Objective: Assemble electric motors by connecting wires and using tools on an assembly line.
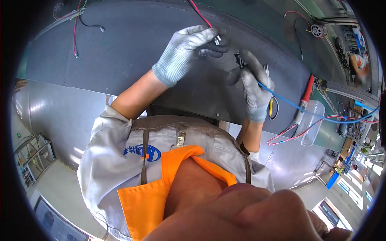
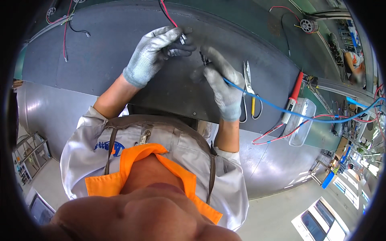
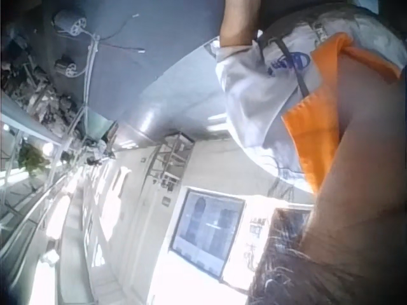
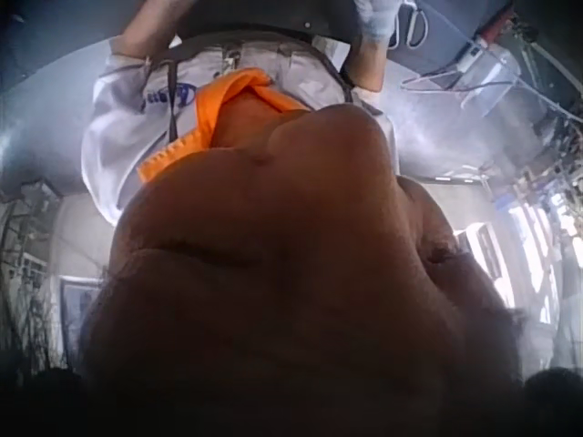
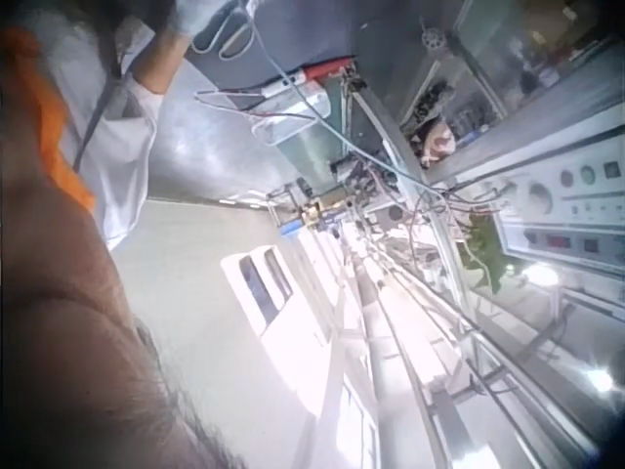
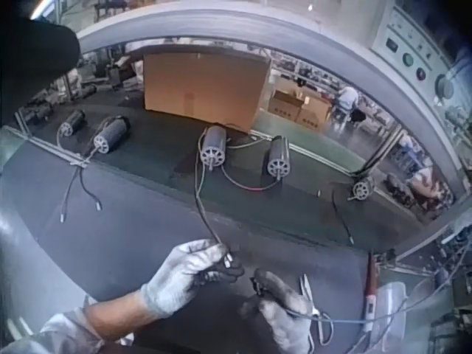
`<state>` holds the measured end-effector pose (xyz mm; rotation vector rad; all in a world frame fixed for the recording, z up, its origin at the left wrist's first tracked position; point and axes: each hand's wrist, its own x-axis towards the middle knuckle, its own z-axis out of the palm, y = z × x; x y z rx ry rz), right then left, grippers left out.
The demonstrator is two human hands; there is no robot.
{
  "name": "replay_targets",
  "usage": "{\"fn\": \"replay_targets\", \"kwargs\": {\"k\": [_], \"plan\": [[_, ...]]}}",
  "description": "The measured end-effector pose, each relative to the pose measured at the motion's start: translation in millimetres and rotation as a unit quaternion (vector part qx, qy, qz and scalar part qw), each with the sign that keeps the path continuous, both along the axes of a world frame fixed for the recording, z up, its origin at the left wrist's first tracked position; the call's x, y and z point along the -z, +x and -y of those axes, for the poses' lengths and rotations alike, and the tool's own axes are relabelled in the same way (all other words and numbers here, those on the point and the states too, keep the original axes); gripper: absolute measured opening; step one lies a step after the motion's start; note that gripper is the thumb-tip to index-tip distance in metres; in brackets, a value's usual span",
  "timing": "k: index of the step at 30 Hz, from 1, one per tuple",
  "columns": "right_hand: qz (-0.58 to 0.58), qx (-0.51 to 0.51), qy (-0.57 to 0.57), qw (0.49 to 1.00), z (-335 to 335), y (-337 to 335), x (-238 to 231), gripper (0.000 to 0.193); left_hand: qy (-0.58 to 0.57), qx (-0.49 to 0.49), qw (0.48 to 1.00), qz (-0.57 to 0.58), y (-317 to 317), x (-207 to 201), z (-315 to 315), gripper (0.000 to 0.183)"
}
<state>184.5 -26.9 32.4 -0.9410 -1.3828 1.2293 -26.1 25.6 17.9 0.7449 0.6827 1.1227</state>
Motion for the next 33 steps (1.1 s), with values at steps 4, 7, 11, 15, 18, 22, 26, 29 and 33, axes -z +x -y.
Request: {"fn": "replay_targets", "kwargs": {"k": [4, 7, 11, 15, 18, 22, 26, 29, 33], "plan": [[-0.030, -0.017, -0.038, 0.999, -14.0, -16.3, -0.8, 0.062, -0.017, -0.021, 0.999, -0.025, 1.3, -1.1, 2.6, 0.031], [-0.073, -0.028, -0.028, 0.997, -15.9, -19.7, 6.4, 0.064, 0.010, -0.022, 1.000, -0.002, 0.5, -4.8, 6.0, 0.029], [-0.055, -0.036, 0.001, 0.998, -20.0, -24.4, 7.1, 0.065, 0.054, -0.015, 0.998, -0.017, -3.4, 3.3, 3.1, 0.029], [-0.024, -0.060, 0.021, 0.998, -24.3, -25.0, 7.2, 0.065, 0.072, -0.027, 0.997, -0.028, -7.4, 16.8, 1.3, 0.027], [0.023, -0.020, 0.026, 0.999, -22.0, -28.9, -1.4, 0.063, 0.064, -0.025, 0.997, -0.036, -3.5, 14.1, 4.7, 0.026], [0.042, 0.047, 0.049, 0.997, -23.5, -40.6, -0.9, 0.063, -0.017, -0.008, 0.999, 0.047, 2.3, 20.4, 7.4, 0.025], [0.015, 0.004, -0.057, 0.998, -34.1, -33.6, 8.8, 0.066, -0.029, -0.083, 0.993, 0.081, 6.1, 34.9, 2.5, 0.030], [0.210, 0.023, 0.040, 0.977, -41.0, 27.0, 6.1, 0.065, -0.050, -0.044, 0.989, 0.135, -3.1, 39.3, -4.1, 0.030], [0.564, 0.353, 0.148, 0.732, -21.5, 155.0, 20.8, 0.047, -0.057, -0.053, 0.987, 0.138, -16.0, 50.8, -18.3, 0.034]]}}
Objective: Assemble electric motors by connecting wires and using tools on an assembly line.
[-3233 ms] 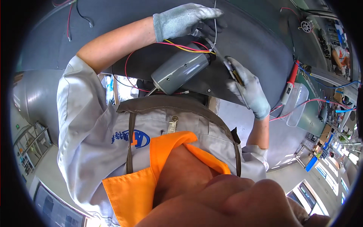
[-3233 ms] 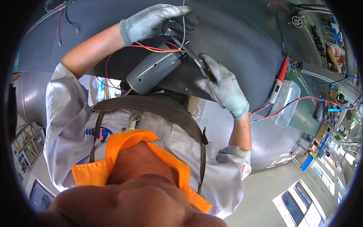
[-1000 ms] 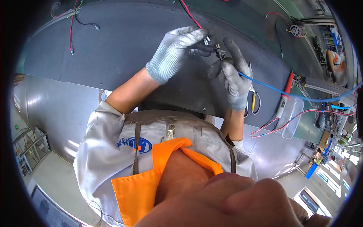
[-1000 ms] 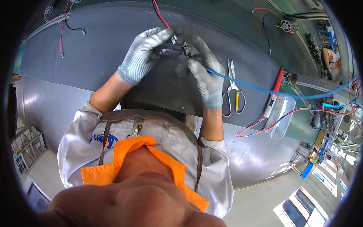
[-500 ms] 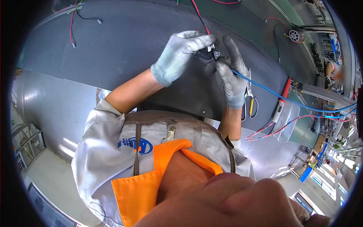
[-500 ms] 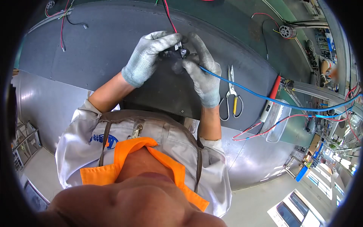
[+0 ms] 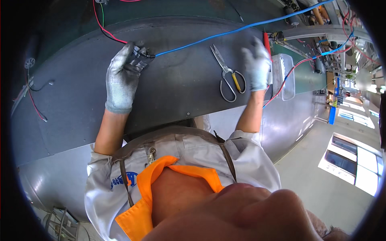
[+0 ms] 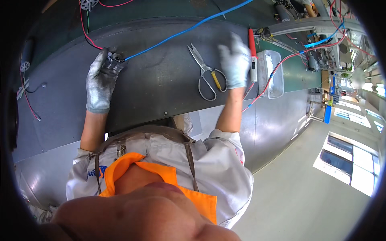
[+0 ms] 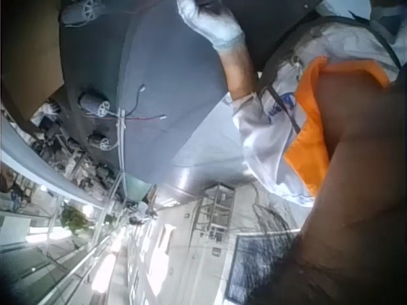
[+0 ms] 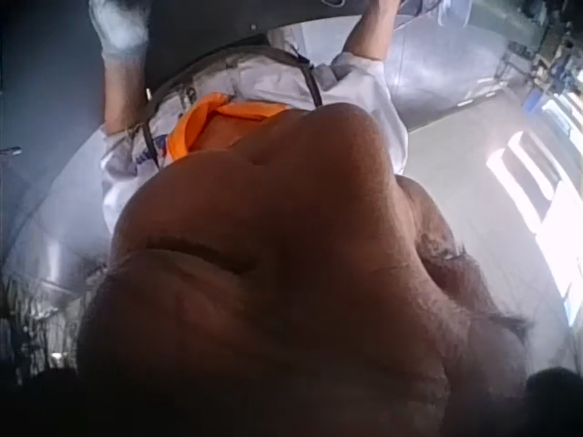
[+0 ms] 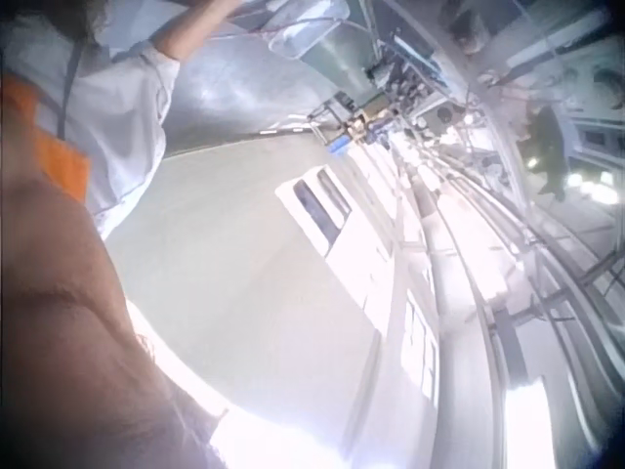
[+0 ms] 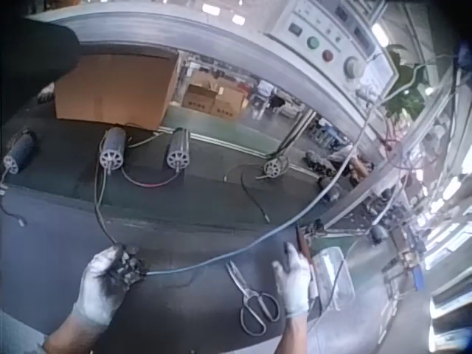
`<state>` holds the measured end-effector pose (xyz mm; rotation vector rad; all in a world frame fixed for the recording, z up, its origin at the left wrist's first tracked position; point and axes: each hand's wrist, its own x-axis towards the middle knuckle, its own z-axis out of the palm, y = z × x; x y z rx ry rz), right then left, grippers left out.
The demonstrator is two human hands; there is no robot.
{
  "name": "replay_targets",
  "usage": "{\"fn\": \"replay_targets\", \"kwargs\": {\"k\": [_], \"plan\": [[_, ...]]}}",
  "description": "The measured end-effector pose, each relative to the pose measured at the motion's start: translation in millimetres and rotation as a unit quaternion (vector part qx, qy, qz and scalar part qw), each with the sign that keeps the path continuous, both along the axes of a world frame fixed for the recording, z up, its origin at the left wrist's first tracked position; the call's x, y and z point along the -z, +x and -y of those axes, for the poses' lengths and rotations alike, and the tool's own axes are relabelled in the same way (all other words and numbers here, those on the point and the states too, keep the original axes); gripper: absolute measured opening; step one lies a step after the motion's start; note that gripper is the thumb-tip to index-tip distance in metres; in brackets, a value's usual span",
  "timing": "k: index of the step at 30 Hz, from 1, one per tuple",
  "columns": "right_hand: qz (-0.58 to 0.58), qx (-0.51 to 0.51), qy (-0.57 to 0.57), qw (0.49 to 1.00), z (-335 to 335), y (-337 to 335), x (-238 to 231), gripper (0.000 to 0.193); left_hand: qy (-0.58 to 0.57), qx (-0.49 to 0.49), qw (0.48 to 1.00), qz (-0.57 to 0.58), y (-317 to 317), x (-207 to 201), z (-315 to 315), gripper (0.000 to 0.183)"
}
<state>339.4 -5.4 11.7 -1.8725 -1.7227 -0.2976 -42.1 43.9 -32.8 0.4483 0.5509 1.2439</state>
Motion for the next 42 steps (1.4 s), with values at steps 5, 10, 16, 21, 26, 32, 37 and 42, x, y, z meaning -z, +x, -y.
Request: {"fn": "replay_targets", "kwargs": {"k": [5, 10, 16, 21, 26, 32, 37, 42], "plan": [[-0.127, 0.281, -0.152, 0.939, 47.3, 130.7, 45.6, 0.039, 0.006, -0.020, 0.999, 0.041, 1.3, -5.2, 10.6, 0.034], [-0.423, 0.047, -0.073, 0.902, 14.9, 86.5, 39.8, 0.053, 0.011, -0.004, 1.000, 0.024, 0.8, -9.4, 5.3, 0.029], [-0.378, -0.255, -0.233, 0.859, -101.2, -46.5, -21.5, 0.054, 0.035, -0.014, 0.999, 0.031, -5.7, -3.0, 10.1, 0.030], [-0.458, -0.380, -0.283, 0.752, -187.2, -122.9, -27.4, 0.058, 0.026, -0.023, 0.999, 0.032, -3.3, 3.1, 5.4, 0.027], [-0.410, -0.377, -0.352, 0.752, -239.1, -162.3, -6.9, 0.055, 0.050, -0.029, 0.998, -0.014, -3.2, 11.7, 5.3, 0.027], [-0.160, -0.298, -0.233, 0.912, -222.4, -168.3, -15.5, 0.038, 0.046, -0.005, 0.999, 0.000, 4.0, 2.9, 0.6, 0.028], [-0.025, -0.228, -0.118, 0.966, -136.4, -77.9, -41.4, 0.043, 0.020, -0.013, 1.000, -0.021, -0.8, -12.3, 4.0, 0.039], [0.096, -0.003, -0.174, 0.980, -25.8, 50.0, -22.9, 0.047, 0.003, -0.005, 0.999, 0.042, 5.8, 1.8, -0.6, 0.029]]}}
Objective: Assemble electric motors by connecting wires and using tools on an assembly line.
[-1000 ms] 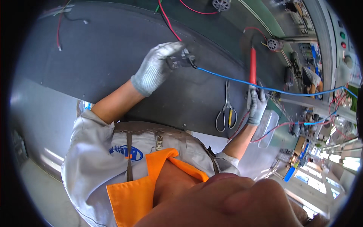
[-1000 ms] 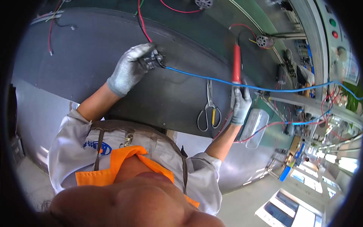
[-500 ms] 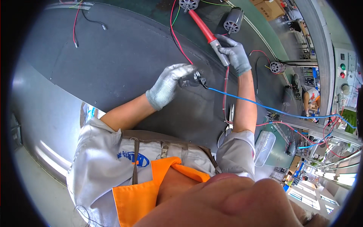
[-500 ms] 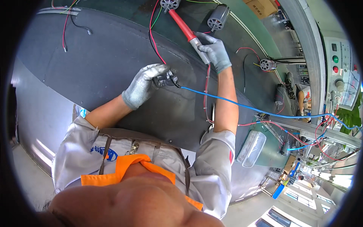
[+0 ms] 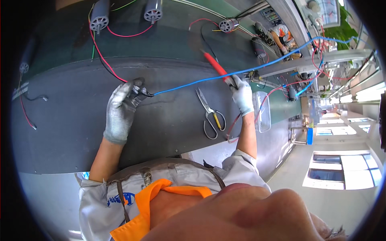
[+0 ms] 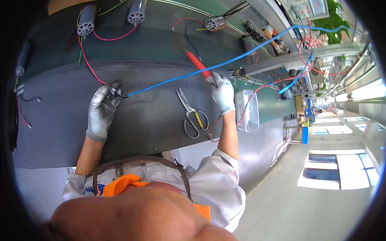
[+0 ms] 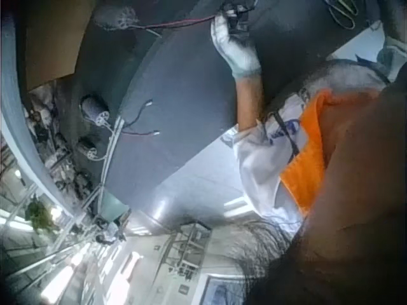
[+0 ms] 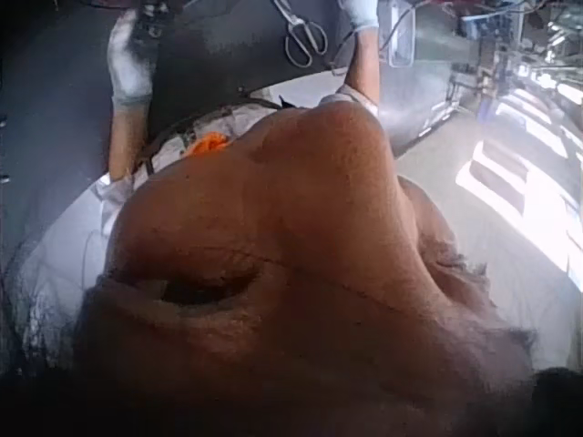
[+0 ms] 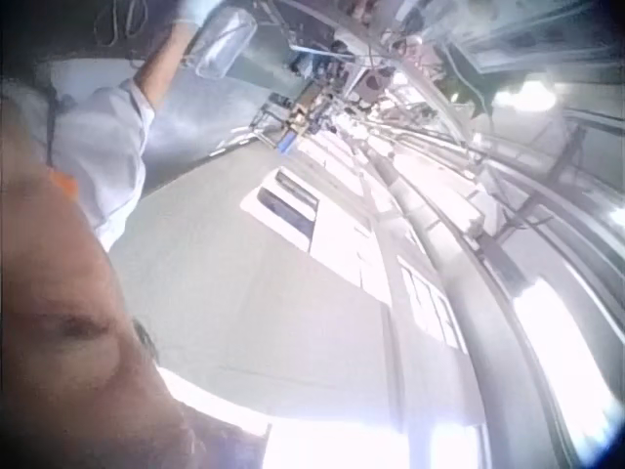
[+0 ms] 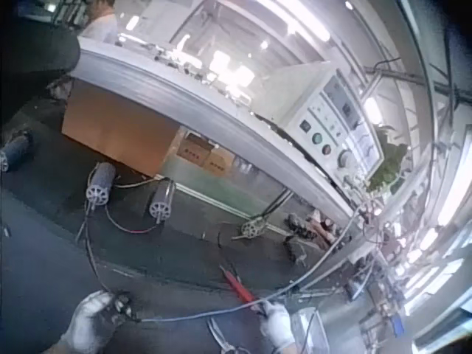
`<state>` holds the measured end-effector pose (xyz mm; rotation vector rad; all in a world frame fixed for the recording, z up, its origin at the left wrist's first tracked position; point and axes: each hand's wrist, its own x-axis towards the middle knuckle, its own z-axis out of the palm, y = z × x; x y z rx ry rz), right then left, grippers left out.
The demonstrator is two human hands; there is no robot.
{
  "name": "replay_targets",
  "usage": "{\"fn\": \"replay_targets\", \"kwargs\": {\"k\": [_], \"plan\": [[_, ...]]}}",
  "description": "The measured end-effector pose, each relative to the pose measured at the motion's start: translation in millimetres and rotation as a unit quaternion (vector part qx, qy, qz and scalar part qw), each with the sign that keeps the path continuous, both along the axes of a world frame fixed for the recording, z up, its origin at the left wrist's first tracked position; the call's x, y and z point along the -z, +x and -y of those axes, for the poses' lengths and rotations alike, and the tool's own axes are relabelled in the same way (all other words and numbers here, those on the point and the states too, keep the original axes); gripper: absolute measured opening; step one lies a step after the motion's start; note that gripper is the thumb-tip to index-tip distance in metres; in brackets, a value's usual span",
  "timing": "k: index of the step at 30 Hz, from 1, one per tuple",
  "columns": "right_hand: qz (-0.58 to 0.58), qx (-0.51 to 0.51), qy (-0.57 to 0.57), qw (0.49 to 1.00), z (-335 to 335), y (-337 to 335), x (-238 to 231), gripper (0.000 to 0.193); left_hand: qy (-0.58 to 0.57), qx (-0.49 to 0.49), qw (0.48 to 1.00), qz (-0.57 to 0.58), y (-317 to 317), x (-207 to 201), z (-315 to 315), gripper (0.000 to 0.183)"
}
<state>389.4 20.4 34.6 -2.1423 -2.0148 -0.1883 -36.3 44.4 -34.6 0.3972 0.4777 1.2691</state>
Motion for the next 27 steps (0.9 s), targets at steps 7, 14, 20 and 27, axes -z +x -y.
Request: {"fn": "replay_targets", "kwargs": {"k": [7, 14, 20, 27], "plan": [[-0.530, -0.126, -0.130, 0.829, 23.0, -128.1, -37.0, 0.060, -0.037, 0.018, 0.999, 0.026, -3.2, 19.3, -14.2, 0.027], [-0.623, -0.324, -0.226, 0.675, 4.2, -169.2, -46.2, 0.038, 0.053, -0.219, 0.793, -0.567, -118.1, 9.3, -40.8, 0.034], [-0.273, -0.174, -0.123, 0.938, -30.6, -132.1, 6.4, 0.033, 0.079, -0.484, 0.205, -0.847, -218.5, -25.4, -9.1, 0.042], [0.071, -0.164, 0.047, 0.983, -206.1, -244.1, -2.1, 0.063, 0.409, -0.246, 0.452, -0.753, -90.0, -19.4, -62.2, 0.054]]}}
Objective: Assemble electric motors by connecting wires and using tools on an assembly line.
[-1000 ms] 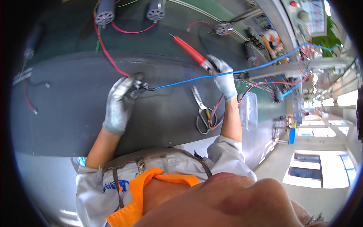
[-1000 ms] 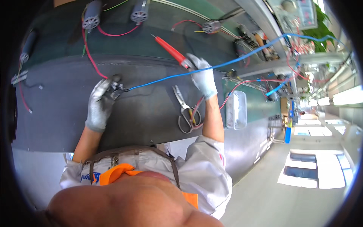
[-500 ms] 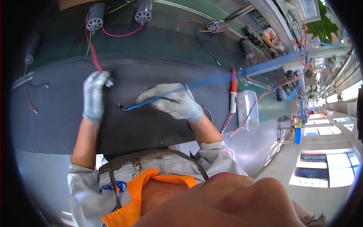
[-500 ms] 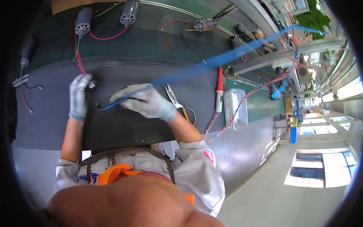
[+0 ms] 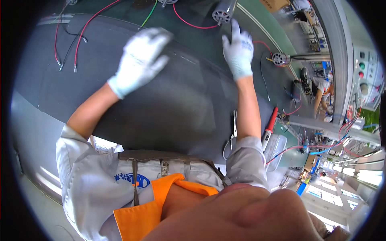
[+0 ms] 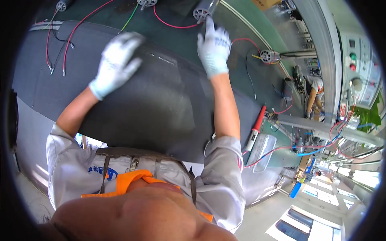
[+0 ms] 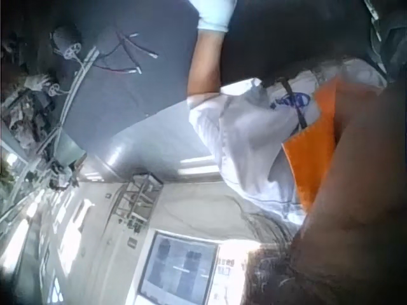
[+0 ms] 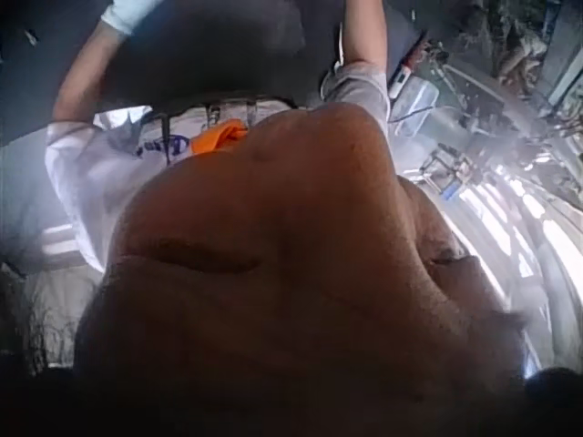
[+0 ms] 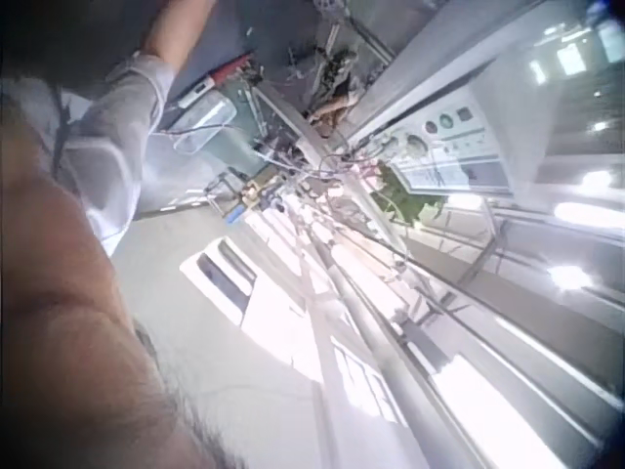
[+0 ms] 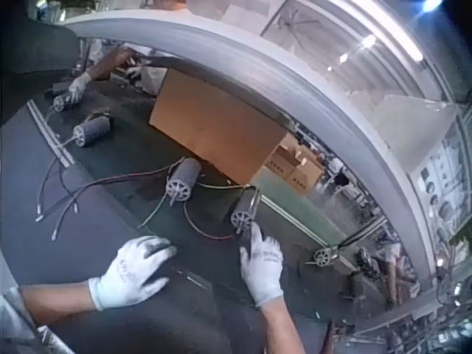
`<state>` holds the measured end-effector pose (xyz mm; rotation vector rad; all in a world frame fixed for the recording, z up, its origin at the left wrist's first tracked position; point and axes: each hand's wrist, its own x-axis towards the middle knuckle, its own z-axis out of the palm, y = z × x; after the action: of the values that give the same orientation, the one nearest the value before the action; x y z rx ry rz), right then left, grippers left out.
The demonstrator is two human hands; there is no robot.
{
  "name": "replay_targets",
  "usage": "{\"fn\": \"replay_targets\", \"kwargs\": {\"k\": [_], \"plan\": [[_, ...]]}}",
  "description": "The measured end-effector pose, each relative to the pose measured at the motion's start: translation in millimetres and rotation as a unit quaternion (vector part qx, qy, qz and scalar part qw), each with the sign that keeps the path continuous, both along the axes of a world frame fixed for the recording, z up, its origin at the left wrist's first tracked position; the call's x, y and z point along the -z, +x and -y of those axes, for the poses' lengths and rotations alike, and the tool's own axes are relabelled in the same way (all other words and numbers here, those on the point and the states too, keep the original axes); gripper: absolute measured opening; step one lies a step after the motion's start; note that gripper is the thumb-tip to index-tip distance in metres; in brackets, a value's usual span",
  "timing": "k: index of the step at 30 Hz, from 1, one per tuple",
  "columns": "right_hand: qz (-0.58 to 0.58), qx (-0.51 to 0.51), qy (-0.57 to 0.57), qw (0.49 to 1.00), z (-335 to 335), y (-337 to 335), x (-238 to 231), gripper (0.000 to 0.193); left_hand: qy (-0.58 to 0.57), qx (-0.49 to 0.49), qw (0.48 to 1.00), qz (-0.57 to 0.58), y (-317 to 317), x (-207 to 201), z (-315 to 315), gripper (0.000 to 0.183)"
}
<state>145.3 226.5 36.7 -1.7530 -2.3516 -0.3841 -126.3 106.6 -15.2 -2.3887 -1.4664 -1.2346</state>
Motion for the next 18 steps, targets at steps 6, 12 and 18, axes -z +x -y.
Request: {"fn": "replay_targets", "kwargs": {"k": [6, 12, 18], "plan": [[0.117, 0.016, 0.082, 0.990, -119.9, -46.3, 57.6, 0.058, -0.128, 0.120, 0.982, -0.068, 19.3, 29.2, -11.1, 0.049], [-0.052, 0.028, 0.007, 0.998, -119.2, -4.3, 57.5, 0.070, -0.129, 0.138, 0.982, 0.004, 13.4, 38.4, -10.6, 0.039], [0.045, 0.165, -0.108, 0.979, -123.2, 25.1, 34.6, 0.080, -0.163, 0.110, 0.979, -0.047, 17.4, 30.6, -15.3, 0.037]]}}
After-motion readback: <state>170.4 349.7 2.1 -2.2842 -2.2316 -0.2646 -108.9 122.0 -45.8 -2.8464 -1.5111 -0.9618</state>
